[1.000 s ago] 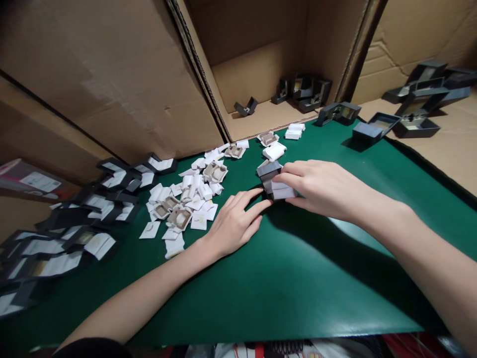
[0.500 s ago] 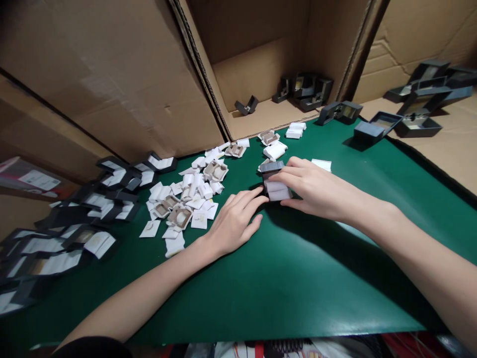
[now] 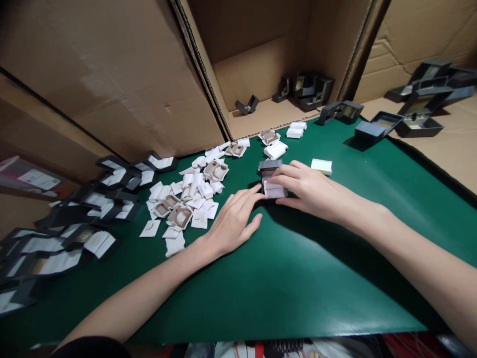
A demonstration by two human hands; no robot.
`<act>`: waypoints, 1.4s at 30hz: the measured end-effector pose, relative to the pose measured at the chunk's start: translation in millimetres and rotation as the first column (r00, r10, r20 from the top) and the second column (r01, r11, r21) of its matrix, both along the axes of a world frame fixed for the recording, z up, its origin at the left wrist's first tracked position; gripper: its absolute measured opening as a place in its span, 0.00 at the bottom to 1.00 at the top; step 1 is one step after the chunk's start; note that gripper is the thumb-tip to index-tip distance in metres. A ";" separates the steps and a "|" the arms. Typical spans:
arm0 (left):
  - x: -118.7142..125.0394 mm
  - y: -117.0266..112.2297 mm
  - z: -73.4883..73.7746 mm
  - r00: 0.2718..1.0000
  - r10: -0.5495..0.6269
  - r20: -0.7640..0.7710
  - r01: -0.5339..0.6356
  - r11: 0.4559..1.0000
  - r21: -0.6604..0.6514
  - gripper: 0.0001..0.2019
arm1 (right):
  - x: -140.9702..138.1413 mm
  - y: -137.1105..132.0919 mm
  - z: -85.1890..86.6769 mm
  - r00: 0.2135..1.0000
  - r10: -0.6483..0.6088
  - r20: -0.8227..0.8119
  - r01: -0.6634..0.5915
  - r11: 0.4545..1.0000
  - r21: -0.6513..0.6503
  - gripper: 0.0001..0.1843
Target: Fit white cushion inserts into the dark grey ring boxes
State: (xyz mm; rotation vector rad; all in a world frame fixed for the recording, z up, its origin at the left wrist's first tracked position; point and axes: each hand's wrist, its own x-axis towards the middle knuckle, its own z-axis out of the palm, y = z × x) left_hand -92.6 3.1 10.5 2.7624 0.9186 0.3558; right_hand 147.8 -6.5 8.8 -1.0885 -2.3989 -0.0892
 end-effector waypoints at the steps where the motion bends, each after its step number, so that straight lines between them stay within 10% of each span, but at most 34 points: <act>1: 0.2 0.3 0.9 1.000 0.015 0.015 -0.015 0.999 -0.033 0.20 | -1.1 -0.8 0.7 1.000 0.002 -0.016 -0.003 1.000 -0.010 0.18; 11: 0.1 3.7 5.7 0.943 0.247 0.222 -0.146 0.909 -0.391 0.21 | -20.3 -12.5 1.4 0.994 0.078 -0.073 -0.077 0.997 0.014 0.19; 26: 2.0 4.1 1.5 0.930 0.266 0.254 -0.160 0.914 -0.374 0.14 | -46.2 -25.1 5.4 0.975 -0.209 0.070 0.146 0.849 0.508 0.10; 33: 2.3 5.6 2.6 0.950 0.225 0.217 -0.149 0.937 -0.317 0.13 | -35.8 -11.4 8.5 0.999 0.008 0.032 -0.017 0.959 0.282 0.07; 42: 2.7 3.2 2.3 0.961 0.177 0.212 -0.133 0.970 -0.206 0.11 | -40.5 -13.2 7.8 0.996 0.082 -0.043 -0.068 0.964 0.258 0.04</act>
